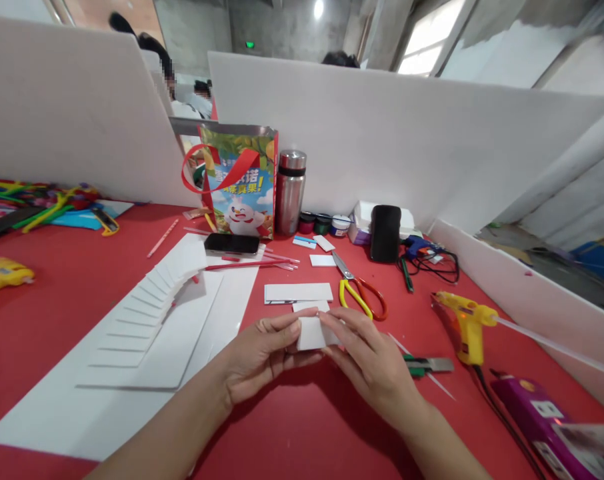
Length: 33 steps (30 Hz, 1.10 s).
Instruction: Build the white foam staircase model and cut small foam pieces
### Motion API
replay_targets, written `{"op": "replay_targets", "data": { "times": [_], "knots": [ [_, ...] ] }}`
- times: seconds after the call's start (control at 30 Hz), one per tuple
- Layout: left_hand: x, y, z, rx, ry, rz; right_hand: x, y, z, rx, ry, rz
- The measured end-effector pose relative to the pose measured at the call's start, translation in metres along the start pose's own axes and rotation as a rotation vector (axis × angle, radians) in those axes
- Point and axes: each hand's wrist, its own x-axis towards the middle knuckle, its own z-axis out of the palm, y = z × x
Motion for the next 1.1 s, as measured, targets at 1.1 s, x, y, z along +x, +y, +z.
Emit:
{"op": "replay_targets", "data": {
  "times": [1.1],
  "knots": [
    [-0.004, -0.005, 0.012, 0.359, 0.17, 0.341, 0.005, -0.014, -0.001, 0.864, 0.211, 0.506]
  ]
}}
